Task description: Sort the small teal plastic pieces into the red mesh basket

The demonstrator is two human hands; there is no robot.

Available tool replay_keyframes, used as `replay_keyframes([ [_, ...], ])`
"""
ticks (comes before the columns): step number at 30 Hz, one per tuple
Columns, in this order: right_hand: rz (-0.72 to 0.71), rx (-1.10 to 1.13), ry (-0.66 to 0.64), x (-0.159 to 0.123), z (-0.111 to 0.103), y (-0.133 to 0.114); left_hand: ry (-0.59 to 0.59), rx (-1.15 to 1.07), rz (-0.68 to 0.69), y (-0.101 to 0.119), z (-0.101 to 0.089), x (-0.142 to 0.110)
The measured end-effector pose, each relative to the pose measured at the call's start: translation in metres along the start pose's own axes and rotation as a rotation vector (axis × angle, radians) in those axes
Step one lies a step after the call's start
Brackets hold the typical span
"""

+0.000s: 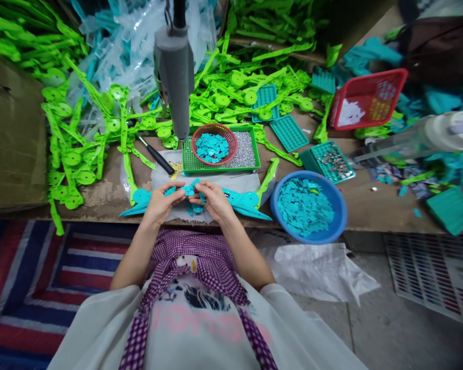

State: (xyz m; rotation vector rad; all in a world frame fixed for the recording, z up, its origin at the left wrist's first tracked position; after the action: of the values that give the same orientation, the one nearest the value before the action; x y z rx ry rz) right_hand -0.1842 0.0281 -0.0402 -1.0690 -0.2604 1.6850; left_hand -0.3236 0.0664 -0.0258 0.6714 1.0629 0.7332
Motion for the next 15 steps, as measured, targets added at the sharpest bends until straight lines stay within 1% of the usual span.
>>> replay_keyframes([
  [5, 0.038, -0.008, 0.009, -0.0002, -0.0014, 0.0010, -0.006, 0.046, -0.010, 0.0037, -0.0039, 0.0040],
  [11, -0.008, -0.072, 0.015, -0.0016, -0.0013, 0.0016, -0.042, 0.221, -0.007, 0.0036, -0.0087, 0.0053],
  [15, -0.035, -0.117, 0.007, -0.0001, -0.0010, 0.0002, -0.063, 0.244, -0.020, 0.0060, -0.0063, 0.0076],
])
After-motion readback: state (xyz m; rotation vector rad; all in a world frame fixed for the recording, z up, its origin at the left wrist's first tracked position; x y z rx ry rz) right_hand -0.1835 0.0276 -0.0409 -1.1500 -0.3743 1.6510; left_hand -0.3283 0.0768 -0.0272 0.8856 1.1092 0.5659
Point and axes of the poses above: each hand's wrist, its own x-axis towards the middle knuckle, its own z-axis out of the palm, y = z × x, the point moved 4 cm from there along x, towards the middle knuckle, and after that the axes turned 4 degrees about -y, right-handed, at the moved point
